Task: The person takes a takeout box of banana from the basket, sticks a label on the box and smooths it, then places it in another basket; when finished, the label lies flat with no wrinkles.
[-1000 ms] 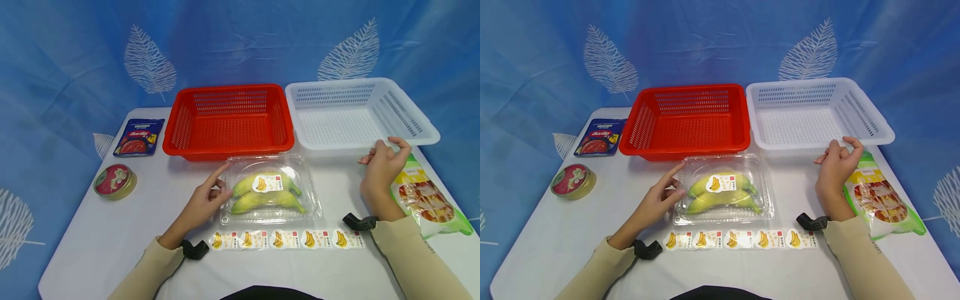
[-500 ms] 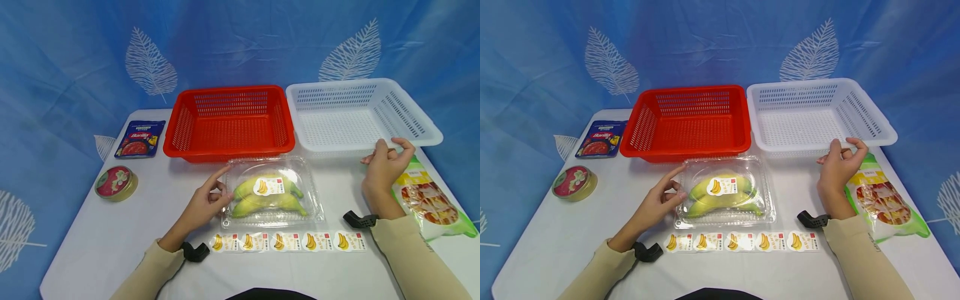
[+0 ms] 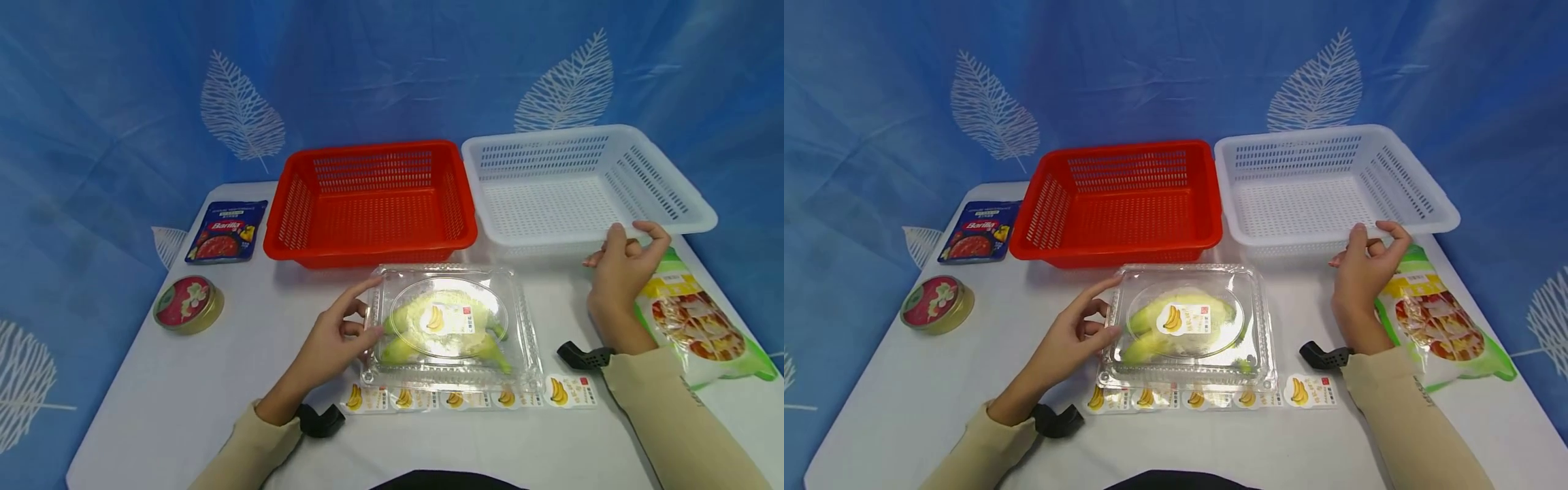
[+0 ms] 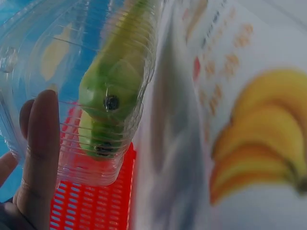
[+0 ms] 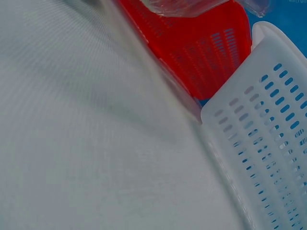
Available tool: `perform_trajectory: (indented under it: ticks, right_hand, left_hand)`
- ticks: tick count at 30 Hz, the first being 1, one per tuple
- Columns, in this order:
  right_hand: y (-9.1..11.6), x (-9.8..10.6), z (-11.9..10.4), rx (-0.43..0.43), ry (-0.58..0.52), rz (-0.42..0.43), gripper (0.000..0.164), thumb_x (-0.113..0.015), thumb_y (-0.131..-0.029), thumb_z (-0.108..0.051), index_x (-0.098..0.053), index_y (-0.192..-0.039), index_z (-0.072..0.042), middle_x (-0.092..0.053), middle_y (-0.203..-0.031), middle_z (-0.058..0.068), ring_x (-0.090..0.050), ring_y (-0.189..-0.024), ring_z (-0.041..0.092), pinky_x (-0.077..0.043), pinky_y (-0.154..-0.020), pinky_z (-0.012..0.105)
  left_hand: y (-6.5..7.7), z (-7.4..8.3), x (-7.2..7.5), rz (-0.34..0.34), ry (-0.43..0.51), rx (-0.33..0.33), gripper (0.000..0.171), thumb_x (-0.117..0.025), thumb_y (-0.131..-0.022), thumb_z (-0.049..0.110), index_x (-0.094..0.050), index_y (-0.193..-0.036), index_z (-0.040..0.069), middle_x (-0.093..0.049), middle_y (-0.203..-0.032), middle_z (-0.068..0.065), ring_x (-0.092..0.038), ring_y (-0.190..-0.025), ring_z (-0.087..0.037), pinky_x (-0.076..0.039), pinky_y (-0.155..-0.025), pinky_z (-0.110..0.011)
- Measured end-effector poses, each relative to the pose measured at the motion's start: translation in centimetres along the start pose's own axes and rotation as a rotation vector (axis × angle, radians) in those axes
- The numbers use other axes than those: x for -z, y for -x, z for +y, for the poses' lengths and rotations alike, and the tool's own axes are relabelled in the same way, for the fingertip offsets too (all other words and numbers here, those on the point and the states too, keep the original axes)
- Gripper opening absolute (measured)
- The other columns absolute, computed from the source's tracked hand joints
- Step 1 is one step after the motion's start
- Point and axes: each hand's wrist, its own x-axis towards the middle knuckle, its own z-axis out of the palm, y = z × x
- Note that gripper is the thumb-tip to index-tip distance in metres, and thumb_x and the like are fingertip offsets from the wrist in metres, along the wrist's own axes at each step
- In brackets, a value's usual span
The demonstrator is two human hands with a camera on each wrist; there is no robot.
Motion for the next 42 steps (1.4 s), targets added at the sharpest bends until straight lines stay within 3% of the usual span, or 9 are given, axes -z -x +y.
perform_trajectory:
  ticks: [9, 13, 18, 23, 29, 35, 42]
  right_hand:
    - [-0.4, -0.3, -0.3, 0.016, -0.008, -0.032, 0.031, -0.066, -0.099, -0.014, -0.048, -0.124, -0.012, -0.042, -0.067, 0.009, -0.042, -0.040, 0.019, -0.045, -0.043, 0.021]
    - [-0.4, -0.5, -0.4, 0.017, -0.029, -0.049, 0.032, -0.066, -0.100, -0.016, -0.046, -0.124, -0.012, -0.041, -0.068, 0.010, -0.039, -0.039, 0.020, -0.044, -0.042, 0.022]
    - [-0.2, -0.4, -0.2, 0.046, -0.007, -0.080, 0.031, -0.063, -0.102, -0.019, -0.044, -0.126, -0.012, -0.040, -0.070, 0.010, -0.038, -0.039, 0.021, -0.044, -0.042, 0.022]
    - [-0.1, 0.1, 0.0, 0.053, 0.104, -0.081, 0.028, -0.058, -0.104, -0.021, -0.043, -0.127, -0.015, -0.040, -0.068, 0.008, -0.038, -0.039, 0.017, -0.042, -0.043, 0.019]
    - [-0.3, 0.4, 0.5, 0.038, 0.134, -0.067, 0.028, -0.059, -0.103, -0.020, -0.044, -0.127, -0.018, -0.045, -0.066, 0.005, -0.041, -0.045, 0.013, -0.039, -0.046, 0.016]
    - [-0.2, 0.4, 0.9, 0.039, 0.109, -0.063, 0.030, -0.059, -0.104, -0.019, -0.042, -0.129, -0.017, -0.046, -0.070, 0.006, -0.040, -0.048, 0.013, -0.038, -0.046, 0.016]
    - [-0.1, 0.2, 0.7, 0.030, 0.148, -0.056, 0.035, -0.058, -0.105, -0.022, -0.040, -0.134, -0.017, -0.049, -0.077, 0.007, -0.042, -0.062, 0.016, -0.038, -0.056, 0.019]
  left_hand:
    - [-0.7, 3.2, 0.0, 0.030, 0.014, -0.013, 0.071, -0.071, -0.094, 0.005, -0.043, -0.154, 0.030, -0.052, -0.103, -0.017, -0.067, -0.063, -0.026, -0.060, -0.059, -0.035]
    - [-1.5, 4.8, 0.3, 0.033, 0.039, -0.049, 0.071, -0.069, -0.095, 0.003, -0.042, -0.155, 0.028, -0.054, -0.107, -0.019, -0.070, -0.068, -0.029, -0.061, -0.061, -0.040]
    - [-3.5, 6.8, 0.6, 0.014, 0.009, -0.117, 0.071, -0.068, -0.095, 0.003, -0.042, -0.155, 0.031, -0.057, -0.105, -0.017, -0.067, -0.066, -0.029, -0.060, -0.057, -0.041]
    - [-5.9, 8.2, 0.4, -0.008, -0.004, -0.151, 0.069, -0.069, -0.096, 0.007, -0.043, -0.155, 0.031, -0.056, -0.104, -0.016, -0.061, -0.059, -0.030, -0.059, -0.055, -0.043]
    - [-8.3, 8.7, 0.2, -0.025, 0.036, -0.125, 0.067, -0.069, -0.097, 0.012, -0.043, -0.154, 0.034, -0.054, -0.101, -0.019, -0.066, -0.061, -0.033, -0.060, -0.056, -0.048]
    - [-10.8, 8.5, 0.3, 0.025, -0.026, -0.079, 0.061, -0.071, -0.097, 0.022, -0.047, -0.150, 0.041, -0.056, -0.095, -0.015, -0.055, -0.053, -0.029, -0.058, -0.056, -0.041]
    - [-13.3, 8.5, -0.1, 0.039, -0.027, -0.037, 0.058, -0.071, -0.097, 0.029, -0.047, -0.148, 0.044, -0.059, -0.098, -0.015, -0.062, -0.064, -0.034, -0.061, -0.065, -0.044]
